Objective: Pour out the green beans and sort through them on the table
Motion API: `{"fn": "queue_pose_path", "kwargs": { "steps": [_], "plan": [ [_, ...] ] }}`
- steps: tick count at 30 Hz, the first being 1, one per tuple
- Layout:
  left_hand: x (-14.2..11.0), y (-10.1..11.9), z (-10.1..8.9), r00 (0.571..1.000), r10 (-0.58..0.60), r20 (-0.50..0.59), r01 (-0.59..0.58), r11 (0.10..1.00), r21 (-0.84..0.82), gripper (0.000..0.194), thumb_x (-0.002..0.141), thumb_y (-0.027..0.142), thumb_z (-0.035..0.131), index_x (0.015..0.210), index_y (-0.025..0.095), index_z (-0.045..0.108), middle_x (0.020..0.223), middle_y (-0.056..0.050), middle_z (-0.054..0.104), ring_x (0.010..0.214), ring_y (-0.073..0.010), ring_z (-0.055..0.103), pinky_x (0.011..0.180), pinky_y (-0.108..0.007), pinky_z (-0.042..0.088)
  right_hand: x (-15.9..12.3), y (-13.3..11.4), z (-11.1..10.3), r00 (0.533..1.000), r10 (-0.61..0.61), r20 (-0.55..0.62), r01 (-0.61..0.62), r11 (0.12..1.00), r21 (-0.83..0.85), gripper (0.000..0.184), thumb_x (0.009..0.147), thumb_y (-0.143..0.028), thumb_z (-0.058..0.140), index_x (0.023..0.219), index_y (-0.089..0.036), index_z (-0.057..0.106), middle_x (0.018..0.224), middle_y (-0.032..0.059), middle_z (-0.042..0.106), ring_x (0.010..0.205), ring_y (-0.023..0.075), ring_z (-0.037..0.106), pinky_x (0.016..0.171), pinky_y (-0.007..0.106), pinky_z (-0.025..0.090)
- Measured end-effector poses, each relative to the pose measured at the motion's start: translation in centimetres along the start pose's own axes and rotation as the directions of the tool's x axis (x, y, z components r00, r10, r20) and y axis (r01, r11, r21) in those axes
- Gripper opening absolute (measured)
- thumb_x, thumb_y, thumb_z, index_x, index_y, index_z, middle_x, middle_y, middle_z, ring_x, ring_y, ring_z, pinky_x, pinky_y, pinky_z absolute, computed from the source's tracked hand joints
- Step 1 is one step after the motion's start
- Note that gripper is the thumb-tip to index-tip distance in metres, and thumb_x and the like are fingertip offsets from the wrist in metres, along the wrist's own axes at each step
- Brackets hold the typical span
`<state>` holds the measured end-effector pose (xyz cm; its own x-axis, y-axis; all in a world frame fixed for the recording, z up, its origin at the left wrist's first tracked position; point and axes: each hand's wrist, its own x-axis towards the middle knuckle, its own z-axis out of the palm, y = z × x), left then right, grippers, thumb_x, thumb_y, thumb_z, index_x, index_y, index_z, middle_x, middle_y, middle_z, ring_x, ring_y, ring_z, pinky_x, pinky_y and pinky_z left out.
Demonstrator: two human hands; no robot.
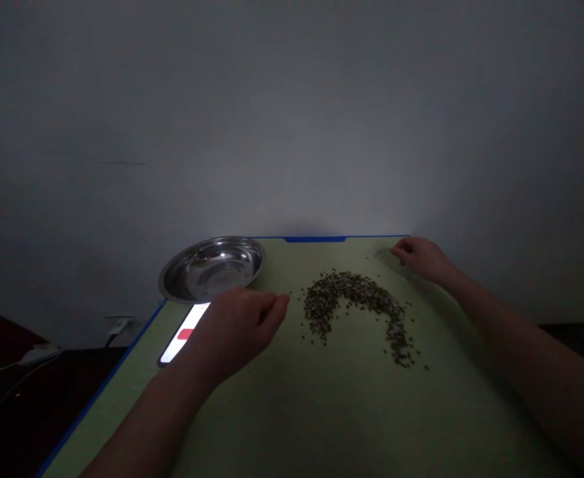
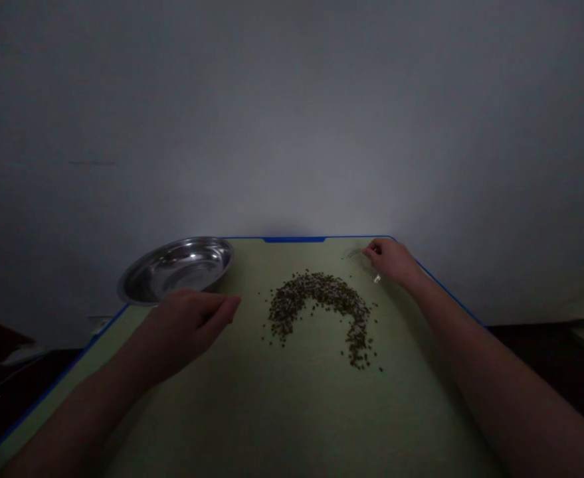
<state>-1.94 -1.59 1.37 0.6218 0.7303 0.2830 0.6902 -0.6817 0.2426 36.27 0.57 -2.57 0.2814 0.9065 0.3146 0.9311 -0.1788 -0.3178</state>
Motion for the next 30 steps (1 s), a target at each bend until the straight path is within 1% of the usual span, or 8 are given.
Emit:
{"fn": "queue_pose_path", "kwargs": {
  "steps": [3, 6, 10, 14, 19, 24, 30],
  "plan": [
    [0.0, 0.0, 0.0, 1.0, -0.008, 0.018, 0.008, 1.0, 0.01, 0.049, 0.092, 0.039, 0.035, 0.049, 0.017, 0.043, 0.044, 0.004, 0.035, 0.042, -0.0082, 0.031, 0.049, -0.028, 0.016, 0.6, 0.8, 0.3, 0.998, 0.059, 0.004, -0.059, 0.998, 0.015, 0.029, 0.081, -0.036, 0.044, 0.064, -0.019, 0.06, 0.061, 0.0077, 0.066, 0.056, 0.0175, 0.056, 0.054, 0.029, 0.038],
    [0.0, 0.0, 0.0, 0.999, -0.01, 0.035, 0.009, 1.0, 0.015, 0.049, 0.092, 0.04, 0.034, 0.05, 0.016, 0.043, 0.045, 0.003, 0.037, 0.042, -0.0078, 0.032, 0.049, -0.028, 0.015, 0.4, 0.7, 0.8, 0.997, 0.067, 0.044, -0.069, 0.997, 0.044, 0.028, 0.08, -0.037, 0.045, 0.061, -0.019, 0.058, 0.058, 0.0066, 0.064, 0.056, 0.0176, 0.055, 0.053, 0.029, 0.037],
    [-0.1, 0.0, 0.0, 1.0, -0.006, 0.029, 0.006, 1.0, 0.015, 0.05, 0.092, 0.039, 0.034, 0.048, 0.016, 0.043, 0.044, 0.003, 0.038, 0.041, -0.008, 0.032, 0.048, -0.028, 0.015, -0.8, -1.0, 1.4, 0.986, -0.027, 0.165, 0.007, 0.993, 0.121, 0.029, 0.079, -0.041, 0.048, 0.062, -0.02, 0.058, 0.057, 0.0035, 0.061, 0.055, 0.0167, 0.053, 0.054, 0.029, 0.037],
    [-0.1, -0.1, 0.2, 1.0, 0.007, 0.013, -0.007, 1.0, 0.024, 0.05, 0.092, 0.04, 0.034, 0.049, 0.016, 0.044, 0.044, 0.003, 0.038, 0.041, -0.008, 0.032, 0.048, -0.028, 0.016, -2.4, -3.2, 1.1, 0.95, -0.136, 0.281, 0.08, 0.976, 0.202, 0.034, 0.079, -0.045, 0.047, 0.056, -0.02, 0.054, 0.054, 0.0015, 0.057, 0.052, 0.015, 0.049, 0.053, 0.029, 0.036],
    [0.0, 0.0, 0.1, 1.0, -0.005, 0.022, 0.005, 1.0, 0.016, 0.049, 0.092, 0.04, 0.034, 0.05, 0.016, 0.045, 0.044, 0.004, 0.035, 0.042, -0.0079, 0.031, 0.048, -0.027, 0.016, -3.7, -5.0, 0.3, 0.904, -0.206, 0.374, 0.099, 0.953, 0.286, 0.039, 0.082, -0.047, 0.044, 0.054, -0.021, 0.05, 0.051, -0.0007, 0.051, 0.048, 0.0128, 0.043, 0.051, 0.028, 0.035],
    [0.0, 0.2, -0.1, 0.999, -0.004, 0.039, 0.004, 1.0, 0.006, 0.048, 0.092, 0.04, 0.034, 0.05, 0.017, 0.043, 0.045, 0.003, 0.035, 0.042, -0.0082, 0.032, 0.049, -0.027, 0.016, -4.2, -5.7, -0.1, 0.891, -0.233, 0.389, 0.105, 0.941, 0.322, 0.038, 0.084, -0.046, 0.042, 0.056, -0.021, 0.049, 0.052, -0.002, 0.046, 0.049, 0.0123, 0.041, 0.051, 0.027, 0.035],
    [-0.1, 0.2, -0.1, 0.999, -0.005, 0.043, 0.005, 1.0, 0.01, 0.048, 0.092, 0.04, 0.034, 0.051, 0.017, 0.043, 0.045, 0.004, 0.034, 0.042, -0.0079, 0.031, 0.05, -0.028, 0.016, -5.4, -6.9, -0.4, 0.893, -0.254, 0.371, 0.136, 0.939, 0.315, 0.034, 0.085, -0.041, 0.043, 0.059, -0.02, 0.049, 0.055, -0.0005, 0.051, 0.052, 0.0129, 0.045, 0.052, 0.027, 0.036]
  ]
}}
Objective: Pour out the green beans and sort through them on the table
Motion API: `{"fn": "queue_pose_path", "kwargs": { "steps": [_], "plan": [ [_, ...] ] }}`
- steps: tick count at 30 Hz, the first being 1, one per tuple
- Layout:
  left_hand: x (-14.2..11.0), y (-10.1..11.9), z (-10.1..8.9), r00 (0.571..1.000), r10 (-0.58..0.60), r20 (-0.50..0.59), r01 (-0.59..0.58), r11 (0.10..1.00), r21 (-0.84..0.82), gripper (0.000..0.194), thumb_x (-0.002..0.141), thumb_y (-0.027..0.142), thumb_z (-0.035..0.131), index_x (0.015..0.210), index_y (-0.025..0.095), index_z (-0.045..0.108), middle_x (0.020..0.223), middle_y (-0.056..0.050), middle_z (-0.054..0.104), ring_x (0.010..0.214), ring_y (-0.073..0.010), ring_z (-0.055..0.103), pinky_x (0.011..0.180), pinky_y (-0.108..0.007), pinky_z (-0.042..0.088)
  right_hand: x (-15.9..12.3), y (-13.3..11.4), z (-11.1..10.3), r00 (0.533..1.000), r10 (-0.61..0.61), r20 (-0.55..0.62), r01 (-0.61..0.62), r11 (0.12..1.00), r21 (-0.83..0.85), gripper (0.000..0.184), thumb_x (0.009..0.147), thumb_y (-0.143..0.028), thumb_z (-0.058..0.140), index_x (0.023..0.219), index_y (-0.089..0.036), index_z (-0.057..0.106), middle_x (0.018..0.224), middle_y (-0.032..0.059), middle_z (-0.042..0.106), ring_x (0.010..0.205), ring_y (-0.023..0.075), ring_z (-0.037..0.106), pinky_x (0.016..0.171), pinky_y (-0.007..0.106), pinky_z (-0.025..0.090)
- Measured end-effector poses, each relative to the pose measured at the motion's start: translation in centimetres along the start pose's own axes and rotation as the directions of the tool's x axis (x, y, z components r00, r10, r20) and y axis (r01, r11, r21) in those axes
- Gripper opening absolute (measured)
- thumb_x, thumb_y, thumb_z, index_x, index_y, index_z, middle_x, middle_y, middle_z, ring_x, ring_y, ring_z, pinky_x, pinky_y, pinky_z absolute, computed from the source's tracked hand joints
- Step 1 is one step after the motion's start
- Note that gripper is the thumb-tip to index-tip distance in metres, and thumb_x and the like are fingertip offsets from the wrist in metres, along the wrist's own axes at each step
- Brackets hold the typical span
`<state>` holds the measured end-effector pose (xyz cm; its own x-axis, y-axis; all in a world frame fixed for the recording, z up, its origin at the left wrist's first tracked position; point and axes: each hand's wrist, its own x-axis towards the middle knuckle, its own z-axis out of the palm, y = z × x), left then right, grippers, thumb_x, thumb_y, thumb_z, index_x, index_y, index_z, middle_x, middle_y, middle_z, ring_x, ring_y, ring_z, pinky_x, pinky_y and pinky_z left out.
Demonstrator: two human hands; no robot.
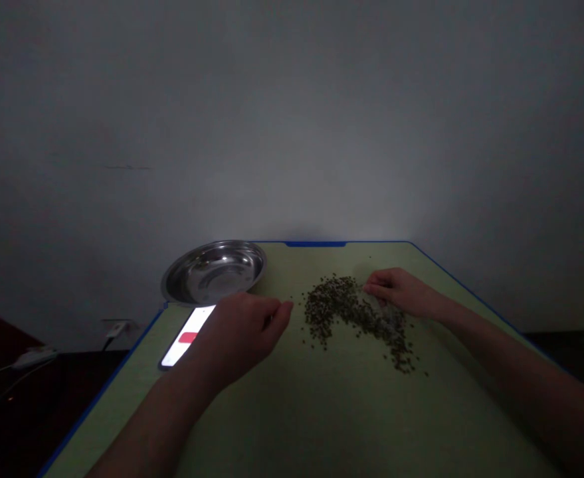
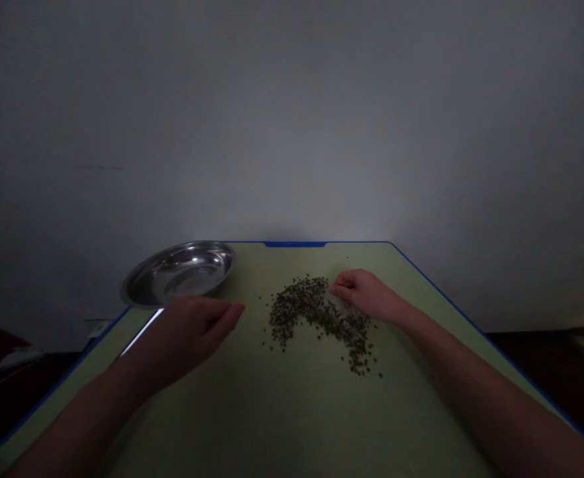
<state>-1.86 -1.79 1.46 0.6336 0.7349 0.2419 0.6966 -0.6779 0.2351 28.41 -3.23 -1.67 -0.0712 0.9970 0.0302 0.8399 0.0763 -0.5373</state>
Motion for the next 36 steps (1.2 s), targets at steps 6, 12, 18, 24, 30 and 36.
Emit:
{"fn": "queue_pose_path", "kwargs": {
  "steps": [6, 12, 18, 24, 30, 36],
  "plan": [
    [0.1, -0.1, 0.3, 1.0, -0.007, 0.005, 0.007, 1.0, -0.009, 0.048, 0.092, 0.041, 0.034, 0.051, 0.016, 0.042, 0.046, 0.004, 0.035, 0.043, -0.0074, 0.03, 0.049, -0.027, 0.015, -1.3, -2.0, 1.1, 0.999, -0.04, -0.037, 0.037, 0.997, -0.064, 0.025, 0.085, -0.036, 0.047, 0.071, -0.019, 0.059, 0.062, 0.0006, 0.056, 0.058, 0.0139, 0.048, 0.054, 0.027, 0.033],
    [0.1, -0.1, 0.4, 1.0, -0.021, 0.017, 0.021, 1.0, -0.009, 0.048, 0.091, 0.042, 0.035, 0.051, 0.016, 0.039, 0.046, 0.004, 0.031, 0.043, -0.0069, 0.028, 0.05, -0.027, 0.015, -3.0, -3.7, 1.6, 0.994, -0.106, 0.037, 0.108, 0.99, -0.085, 0.025, 0.087, -0.037, 0.049, 0.072, -0.02, 0.06, 0.062, -0.0005, 0.057, 0.056, 0.0123, 0.048, 0.052, 0.025, 0.032],
    [0.1, -0.2, 0.4, 1.0, -0.006, 0.014, 0.006, 1.0, -0.017, 0.047, 0.091, 0.042, 0.035, 0.052, 0.016, 0.041, 0.047, 0.004, 0.033, 0.044, -0.0072, 0.029, 0.05, -0.028, 0.015, -5.2, -4.1, 0.4, 0.996, -0.089, 0.01, 0.089, 0.99, -0.109, 0.028, 0.088, -0.04, 0.047, 0.075, -0.021, 0.062, 0.064, -0.0005, 0.06, 0.056, 0.0126, 0.05, 0.052, 0.026, 0.034],
    [0.0, 0.0, 0.3, 1.0, -0.022, 0.001, 0.022, 1.0, -0.015, 0.047, 0.091, 0.042, 0.036, 0.052, 0.016, 0.041, 0.047, 0.004, 0.034, 0.044, -0.007, 0.029, 0.05, -0.028, 0.016, -7.9, -2.6, 0.5, 0.995, -0.065, 0.073, 0.07, 0.995, -0.077, 0.033, 0.09, -0.046, 0.045, 0.074, -0.022, 0.06, 0.066, -0.0007, 0.06, 0.06, 0.0132, 0.052, 0.054, 0.026, 0.036],
    [0.1, -0.1, 0.4, 1.0, -0.02, 0.009, 0.02, 1.0, -0.02, 0.047, 0.091, 0.041, 0.035, 0.051, 0.016, 0.04, 0.046, 0.004, 0.032, 0.043, -0.0069, 0.028, 0.05, -0.028, 0.016, -8.4, -2.0, 1.5, 0.994, -0.047, 0.095, 0.056, 0.994, -0.093, 0.031, 0.091, -0.042, 0.044, 0.072, -0.021, 0.056, 0.064, -0.0013, 0.057, 0.059, 0.0132, 0.051, 0.055, 0.027, 0.036],
    [0.3, -0.1, 0.6, 1.0, -0.021, 0.008, 0.021, 0.999, -0.026, 0.047, 0.091, 0.041, 0.035, 0.051, 0.016, 0.039, 0.046, 0.005, 0.031, 0.043, -0.0068, 0.029, 0.05, -0.027, 0.016, -7.2, -2.4, 2.3, 0.994, -0.047, 0.101, 0.054, 0.996, -0.065, 0.029, 0.089, -0.041, 0.046, 0.074, -0.021, 0.061, 0.066, -0.0002, 0.06, 0.058, 0.0137, 0.051, 0.054, 0.027, 0.035]
  ]
}}
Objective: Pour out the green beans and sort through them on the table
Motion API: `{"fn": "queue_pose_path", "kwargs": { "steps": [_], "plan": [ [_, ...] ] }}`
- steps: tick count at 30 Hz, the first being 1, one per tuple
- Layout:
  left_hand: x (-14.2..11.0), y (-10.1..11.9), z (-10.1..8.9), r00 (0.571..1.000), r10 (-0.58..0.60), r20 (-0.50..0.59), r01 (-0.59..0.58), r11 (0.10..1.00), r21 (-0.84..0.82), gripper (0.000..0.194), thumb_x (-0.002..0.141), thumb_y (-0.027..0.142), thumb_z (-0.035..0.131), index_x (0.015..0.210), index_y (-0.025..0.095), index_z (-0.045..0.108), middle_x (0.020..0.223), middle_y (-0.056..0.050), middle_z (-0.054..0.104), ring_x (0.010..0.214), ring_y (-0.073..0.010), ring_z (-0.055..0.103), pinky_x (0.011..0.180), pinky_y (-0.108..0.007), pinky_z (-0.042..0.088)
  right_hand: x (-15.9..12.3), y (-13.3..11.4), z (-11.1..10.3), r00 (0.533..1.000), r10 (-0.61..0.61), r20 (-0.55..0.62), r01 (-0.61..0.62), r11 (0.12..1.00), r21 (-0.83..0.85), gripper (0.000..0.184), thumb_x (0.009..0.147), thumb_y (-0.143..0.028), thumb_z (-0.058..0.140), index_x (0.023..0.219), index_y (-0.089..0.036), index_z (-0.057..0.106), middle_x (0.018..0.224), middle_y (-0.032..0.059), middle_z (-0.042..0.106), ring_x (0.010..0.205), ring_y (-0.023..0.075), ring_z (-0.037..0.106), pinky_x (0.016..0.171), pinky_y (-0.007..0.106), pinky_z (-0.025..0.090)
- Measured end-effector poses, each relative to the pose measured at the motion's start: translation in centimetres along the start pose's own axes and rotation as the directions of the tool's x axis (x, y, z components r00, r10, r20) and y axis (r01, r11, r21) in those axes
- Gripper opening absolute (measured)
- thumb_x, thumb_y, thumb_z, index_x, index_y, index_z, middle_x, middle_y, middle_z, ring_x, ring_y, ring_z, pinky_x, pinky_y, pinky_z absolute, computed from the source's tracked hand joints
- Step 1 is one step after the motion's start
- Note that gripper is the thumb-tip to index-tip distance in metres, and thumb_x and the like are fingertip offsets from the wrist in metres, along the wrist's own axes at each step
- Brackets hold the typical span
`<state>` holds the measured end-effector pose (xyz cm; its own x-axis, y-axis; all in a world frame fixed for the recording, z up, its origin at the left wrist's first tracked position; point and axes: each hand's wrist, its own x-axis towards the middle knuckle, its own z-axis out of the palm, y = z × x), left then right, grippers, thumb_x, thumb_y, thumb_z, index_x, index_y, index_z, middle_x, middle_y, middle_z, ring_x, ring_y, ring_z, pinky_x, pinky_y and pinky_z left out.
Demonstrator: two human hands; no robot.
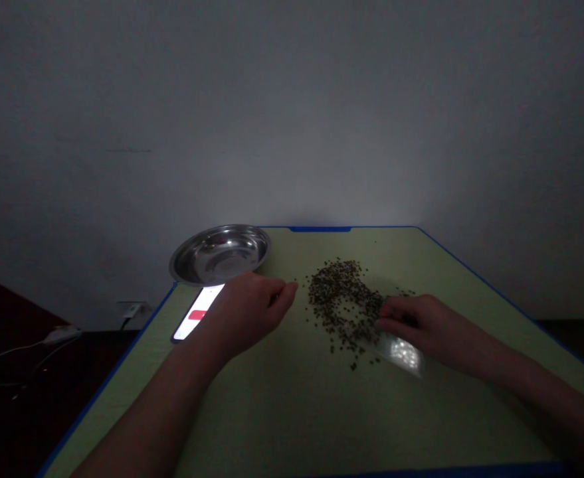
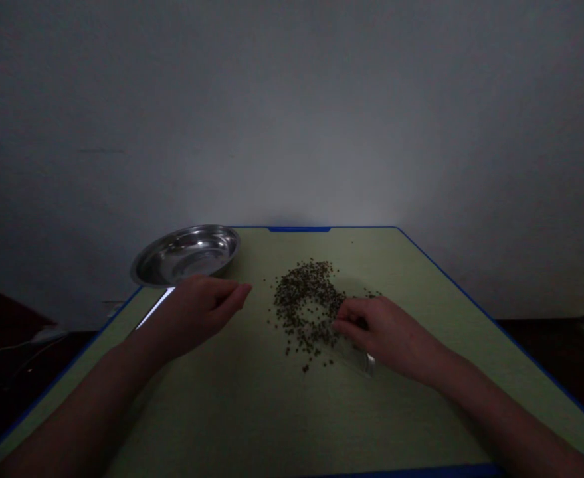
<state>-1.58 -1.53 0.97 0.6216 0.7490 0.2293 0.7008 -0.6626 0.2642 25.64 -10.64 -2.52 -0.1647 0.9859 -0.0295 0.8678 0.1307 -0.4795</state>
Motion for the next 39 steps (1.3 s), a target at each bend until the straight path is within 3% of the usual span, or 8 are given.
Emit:
{"fn": "queue_pose_path", "kwargs": {
  "steps": [15, 39],
  "plan": [
    [-0.2, 0.1, 0.0, 1.0, 0.011, -0.008, -0.011, 1.0, 0.018, 0.048, 0.091, 0.041, 0.036, 0.05, 0.016, 0.044, 0.046, 0.004, 0.033, 0.043, -0.0073, 0.029, 0.05, -0.028, 0.015, 1.9, -1.8, 0.3, 1.0, 0.0, -0.004, 0.0, 0.997, -0.08, 0.027, 0.087, -0.04, 0.05, 0.077, -0.022, 0.066, 0.065, 0.0007, 0.063, 0.056, 0.0138, 0.052, 0.052, 0.028, 0.032],
    [-0.3, 0.3, -0.3, 1.0, 0.007, 0.002, -0.007, 1.0, 0.005, 0.048, 0.091, 0.04, 0.038, 0.05, 0.016, 0.047, 0.045, 0.004, 0.034, 0.043, -0.0081, 0.03, 0.049, -0.027, 0.016, 2.6, -3.7, 1.2, 0.984, -0.177, 0.038, 0.18, 0.977, -0.117, 0.022, 0.088, -0.036, 0.052, 0.076, -0.021, 0.064, 0.066, 0.0001, 0.064, 0.059, 0.0129, 0.054, 0.053, 0.026, 0.031]
  ]
}}
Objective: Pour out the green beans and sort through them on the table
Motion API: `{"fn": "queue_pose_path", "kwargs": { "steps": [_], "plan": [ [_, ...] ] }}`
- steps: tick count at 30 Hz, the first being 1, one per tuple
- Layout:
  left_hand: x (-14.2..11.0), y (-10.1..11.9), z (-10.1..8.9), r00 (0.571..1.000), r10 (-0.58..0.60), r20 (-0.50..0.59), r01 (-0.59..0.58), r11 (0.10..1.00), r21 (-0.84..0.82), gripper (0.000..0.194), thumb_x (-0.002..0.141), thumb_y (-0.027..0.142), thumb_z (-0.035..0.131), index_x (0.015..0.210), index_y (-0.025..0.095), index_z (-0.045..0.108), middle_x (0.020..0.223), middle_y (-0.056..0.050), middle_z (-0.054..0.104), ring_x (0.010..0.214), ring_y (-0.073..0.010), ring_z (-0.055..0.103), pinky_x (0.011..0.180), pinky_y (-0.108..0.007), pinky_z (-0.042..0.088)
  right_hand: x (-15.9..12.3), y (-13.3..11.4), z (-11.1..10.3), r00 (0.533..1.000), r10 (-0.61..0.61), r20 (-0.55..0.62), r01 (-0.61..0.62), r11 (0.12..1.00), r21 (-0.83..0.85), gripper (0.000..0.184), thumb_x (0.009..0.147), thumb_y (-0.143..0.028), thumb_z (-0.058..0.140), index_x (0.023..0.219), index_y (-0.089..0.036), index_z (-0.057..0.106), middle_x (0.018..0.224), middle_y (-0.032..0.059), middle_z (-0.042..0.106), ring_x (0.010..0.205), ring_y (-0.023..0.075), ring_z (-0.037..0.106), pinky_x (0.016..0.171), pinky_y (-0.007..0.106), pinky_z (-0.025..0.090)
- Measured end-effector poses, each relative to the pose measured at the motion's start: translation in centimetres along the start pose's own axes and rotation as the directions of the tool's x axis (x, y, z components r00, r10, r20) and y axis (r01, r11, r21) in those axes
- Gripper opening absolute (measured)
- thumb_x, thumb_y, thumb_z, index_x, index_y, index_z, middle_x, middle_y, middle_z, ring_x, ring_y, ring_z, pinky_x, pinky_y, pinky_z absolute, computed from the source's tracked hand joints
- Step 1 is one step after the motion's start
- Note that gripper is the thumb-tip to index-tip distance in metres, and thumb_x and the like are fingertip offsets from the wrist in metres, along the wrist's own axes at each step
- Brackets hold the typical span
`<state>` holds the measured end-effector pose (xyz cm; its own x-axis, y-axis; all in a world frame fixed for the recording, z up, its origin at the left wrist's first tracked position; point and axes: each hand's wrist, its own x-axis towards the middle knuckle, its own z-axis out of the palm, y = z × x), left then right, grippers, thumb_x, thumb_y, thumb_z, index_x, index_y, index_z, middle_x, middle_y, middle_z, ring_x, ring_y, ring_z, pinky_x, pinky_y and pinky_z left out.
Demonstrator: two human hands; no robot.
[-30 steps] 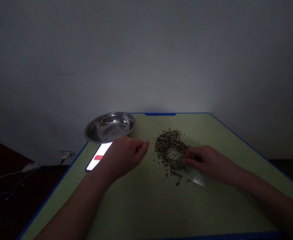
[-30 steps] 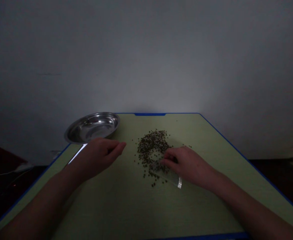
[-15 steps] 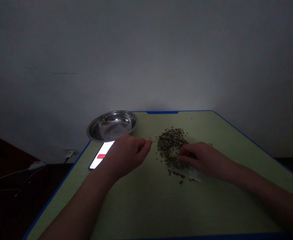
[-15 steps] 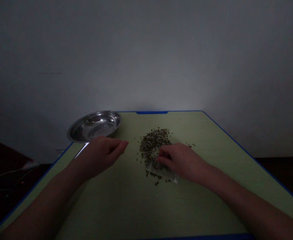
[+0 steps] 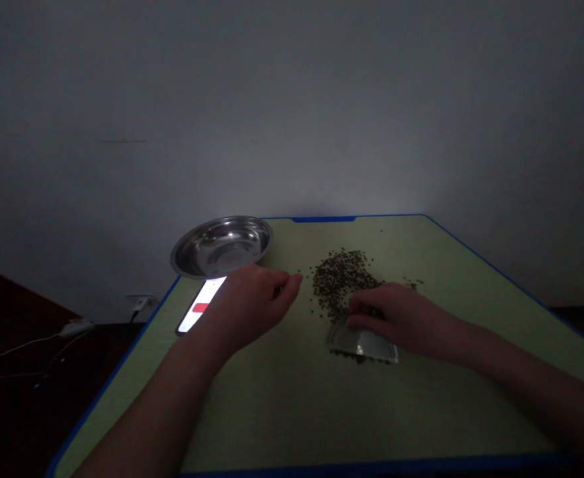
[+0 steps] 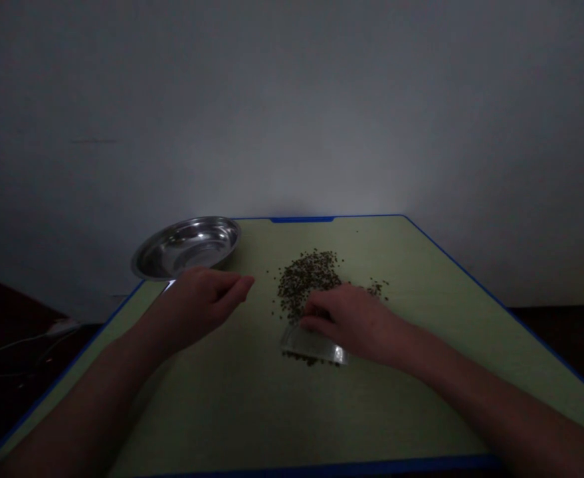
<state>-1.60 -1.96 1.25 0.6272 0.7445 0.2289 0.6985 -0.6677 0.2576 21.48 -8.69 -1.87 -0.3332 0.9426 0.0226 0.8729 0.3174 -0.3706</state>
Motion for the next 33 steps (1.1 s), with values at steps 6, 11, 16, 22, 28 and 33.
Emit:
{"fn": "queue_pose_path", "kwargs": {
  "steps": [6, 11, 16, 22, 28, 33],
  "plan": [
    [0.1, 0.0, 0.0, 1.0, 0.007, -0.007, -0.007, 1.0, 0.003, 0.048, 0.091, 0.04, 0.038, 0.05, 0.016, 0.047, 0.045, 0.004, 0.034, 0.043, -0.0081, 0.03, 0.049, -0.028, 0.016, -0.9, -1.4, 0.3, 0.999, 0.021, 0.036, -0.023, 0.998, 0.054, 0.019, 0.086, -0.034, 0.055, 0.076, -0.022, 0.066, 0.065, -0.0005, 0.065, 0.058, 0.0126, 0.055, 0.053, 0.025, 0.031],
    [0.1, 0.1, 0.1, 1.0, 0.006, -0.011, -0.005, 1.0, 0.013, 0.047, 0.09, 0.041, 0.039, 0.05, 0.017, 0.047, 0.045, 0.004, 0.033, 0.043, -0.0083, 0.03, 0.049, -0.027, 0.016, -1.7, -2.2, 0.9, 0.998, -0.005, 0.058, 0.0, 0.997, 0.072, 0.02, 0.086, -0.034, 0.055, 0.075, -0.022, 0.066, 0.061, -0.0009, 0.064, 0.055, 0.0121, 0.054, 0.052, 0.025, 0.03],
    [0.1, 0.2, 0.1, 1.0, -0.005, 0.003, 0.005, 1.0, 0.001, 0.047, 0.09, 0.041, 0.039, 0.05, 0.017, 0.047, 0.045, 0.004, 0.034, 0.044, -0.0082, 0.03, 0.05, -0.027, 0.016, -2.2, -2.8, 1.3, 0.996, -0.008, 0.084, -0.001, 0.994, 0.112, 0.021, 0.086, -0.034, 0.056, 0.074, -0.021, 0.067, 0.062, -0.0007, 0.065, 0.054, 0.0114, 0.055, 0.051, 0.025, 0.031],
    [0.1, 0.1, 0.1, 1.0, 0.01, 0.004, -0.01, 1.0, -0.017, 0.046, 0.09, 0.04, 0.039, 0.051, 0.017, 0.049, 0.046, 0.004, 0.033, 0.045, -0.0086, 0.03, 0.05, -0.028, 0.016, -2.9, -3.9, 1.6, 0.99, -0.018, 0.139, -0.002, 0.99, 0.142, 0.02, 0.086, -0.033, 0.056, 0.074, -0.021, 0.067, 0.063, -0.0006, 0.066, 0.054, 0.0114, 0.056, 0.051, 0.025, 0.032],
    [0.1, 0.1, 0.2, 1.0, 0.013, -0.005, -0.013, 1.0, -0.005, 0.047, 0.09, 0.04, 0.039, 0.05, 0.017, 0.05, 0.045, 0.004, 0.032, 0.044, -0.0091, 0.027, 0.05, -0.029, 0.016, -3.4, -4.4, 2.0, 0.979, -0.088, 0.182, 0.049, 0.976, 0.212, 0.017, 0.086, -0.032, 0.057, 0.08, -0.022, 0.069, 0.071, -0.0004, 0.07, 0.062, 0.0123, 0.06, 0.056, 0.024, 0.037],
    [0.1, 0.0, 0.2, 1.0, 0.02, -0.011, -0.02, 1.0, -0.019, 0.047, 0.09, 0.04, 0.039, 0.05, 0.017, 0.049, 0.046, 0.004, 0.031, 0.044, -0.0086, 0.027, 0.05, -0.029, 0.017, -3.2, -4.5, 1.8, 0.971, -0.127, 0.203, 0.071, 0.963, 0.259, 0.018, 0.087, -0.034, 0.055, 0.08, -0.022, 0.068, 0.07, -0.0018, 0.069, 0.062, 0.0108, 0.06, 0.056, 0.023, 0.037]
  ]
}}
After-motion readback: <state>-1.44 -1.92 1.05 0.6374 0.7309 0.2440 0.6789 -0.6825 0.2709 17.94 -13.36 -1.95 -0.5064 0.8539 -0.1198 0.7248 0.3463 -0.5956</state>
